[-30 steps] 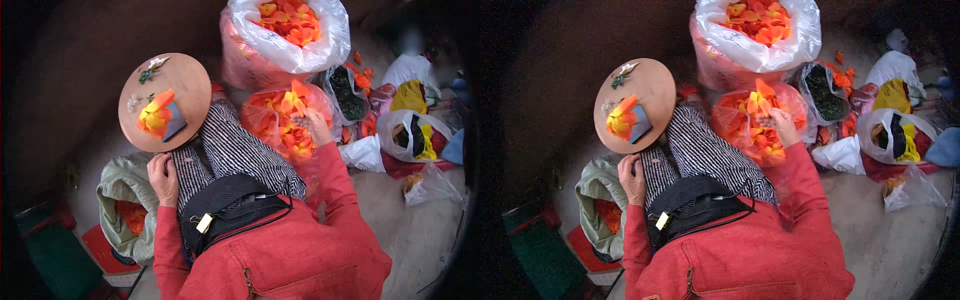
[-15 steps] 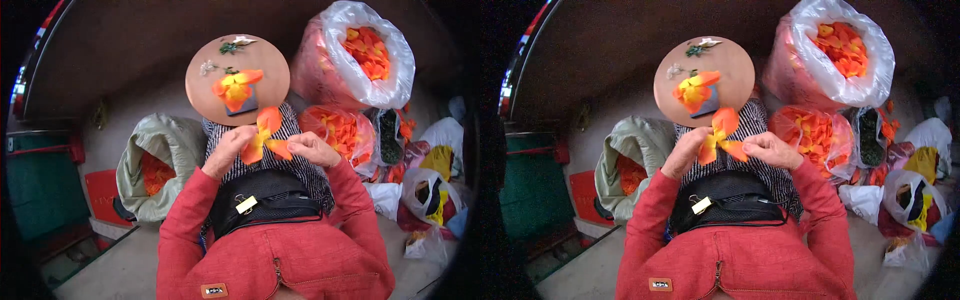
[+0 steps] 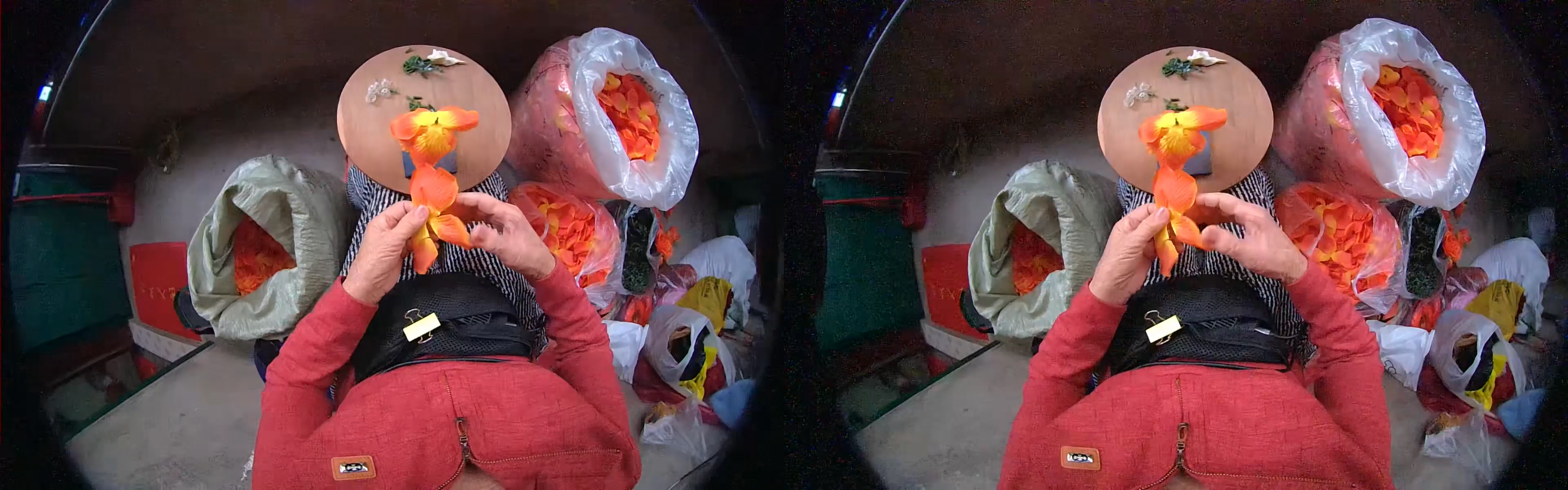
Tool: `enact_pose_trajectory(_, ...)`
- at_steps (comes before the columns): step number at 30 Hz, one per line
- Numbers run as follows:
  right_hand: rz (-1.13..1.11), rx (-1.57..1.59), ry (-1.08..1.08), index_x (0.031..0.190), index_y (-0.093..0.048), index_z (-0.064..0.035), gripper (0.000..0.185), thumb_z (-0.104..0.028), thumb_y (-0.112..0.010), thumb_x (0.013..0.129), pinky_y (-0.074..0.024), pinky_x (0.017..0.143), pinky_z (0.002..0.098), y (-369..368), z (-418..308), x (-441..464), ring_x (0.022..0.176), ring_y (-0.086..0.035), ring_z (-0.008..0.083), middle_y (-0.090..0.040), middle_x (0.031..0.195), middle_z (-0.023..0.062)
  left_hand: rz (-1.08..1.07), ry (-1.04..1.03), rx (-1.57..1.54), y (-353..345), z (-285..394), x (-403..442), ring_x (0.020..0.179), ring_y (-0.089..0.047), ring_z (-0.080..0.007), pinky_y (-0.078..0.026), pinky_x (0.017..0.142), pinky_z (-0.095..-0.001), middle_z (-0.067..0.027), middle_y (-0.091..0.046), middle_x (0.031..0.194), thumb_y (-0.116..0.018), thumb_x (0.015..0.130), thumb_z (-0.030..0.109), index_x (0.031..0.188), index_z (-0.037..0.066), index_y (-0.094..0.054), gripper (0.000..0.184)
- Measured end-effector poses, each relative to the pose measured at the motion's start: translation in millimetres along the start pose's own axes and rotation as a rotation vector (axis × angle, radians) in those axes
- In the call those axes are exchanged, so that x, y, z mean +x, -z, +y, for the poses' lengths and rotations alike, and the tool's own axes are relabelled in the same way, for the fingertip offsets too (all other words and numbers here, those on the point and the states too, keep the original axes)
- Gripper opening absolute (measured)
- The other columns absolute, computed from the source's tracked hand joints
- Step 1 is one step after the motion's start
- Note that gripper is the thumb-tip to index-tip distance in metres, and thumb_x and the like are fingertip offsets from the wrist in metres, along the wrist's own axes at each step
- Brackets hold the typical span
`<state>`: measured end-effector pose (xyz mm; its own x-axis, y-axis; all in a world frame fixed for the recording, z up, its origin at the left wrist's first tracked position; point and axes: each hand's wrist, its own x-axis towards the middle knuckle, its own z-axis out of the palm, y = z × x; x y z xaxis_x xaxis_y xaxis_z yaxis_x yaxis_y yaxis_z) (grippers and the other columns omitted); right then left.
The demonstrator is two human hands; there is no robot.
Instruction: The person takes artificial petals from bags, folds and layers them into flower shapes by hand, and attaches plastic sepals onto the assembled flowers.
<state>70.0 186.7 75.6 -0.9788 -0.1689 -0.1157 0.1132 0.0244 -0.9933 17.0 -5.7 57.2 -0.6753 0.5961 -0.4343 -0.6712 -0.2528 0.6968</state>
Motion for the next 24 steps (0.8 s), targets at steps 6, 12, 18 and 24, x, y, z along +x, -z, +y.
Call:
enact_pose_trajectory(6, 0.088, 0.043, -0.067, 0.105, -0.056, 0.0022, 0.033, -0.022, -0.06, 0.084, -0.0449, 0.082, 0.0277, -9.8, -2.5, 5.3, 0.091, -0.057, 0.0126, -0.062, 0.096, 0.0075, 0.001, -0.009, -0.02, 0.7, 0.8, -2.9, 0.058, -0.052, -0.0041, -0.043, 0.051, -0.0179, 0.0005, -0.057, 0.074, -0.054, 0.089, 0.024, 0.087, 0.004, -0.056, 0.02)
enact_pose_trajectory(12, 0.116, -0.566, 0.291, 0.103, -0.057, 0.0009, 0.028, -0.013, -0.063, 0.08, -0.0465, 0.074, 0.027, -19.9, -18.5, 4.5, 0.084, -0.06, 0.0168, -0.061, 0.089, 0.01, 0.107, -0.16, 0.003, 1.9, -9.9, 1.6, 0.062, -0.052, -0.0035, -0.042, 0.054, -0.0173, 0.001, -0.057, 0.076, -0.053, 0.089, 0.023, 0.09, 0.003, -0.057, 0.02)
enact_pose_trajectory(18, 0.216, -0.113, 0.056, 0.103, -0.056, 0.0013, 0.021, -0.008, -0.057, 0.085, -0.0466, 0.073, 0.0236, -16.2, 1.2, 5.1, 0.08, -0.058, 0.0093, -0.061, 0.091, 0.0039, 0.078, -0.075, -0.124, -2.0, -1.9, -6.2, 0.071, -0.056, -0.0063, -0.047, 0.063, -0.0204, 0.0002, -0.06, 0.088, -0.053, 0.089, 0.021, 0.103, 0.006, -0.056, 0.021)
enact_pose_trajectory(24, 0.187, 0.201, -0.039, 0.105, -0.055, 0.0023, 0.02, -0.01, -0.054, 0.088, -0.046, 0.077, 0.0217, -12.5, 5.6, 5.6, 0.086, -0.056, 0.0068, -0.06, 0.096, 0.0026, -0.053, -0.039, -0.147, 8.7, -4.5, -6.0, 0.072, -0.058, -0.0098, -0.05, 0.064, -0.0261, -0.0039, -0.06, 0.089, -0.052, 0.089, 0.025, 0.104, 0.005, -0.053, 0.024)
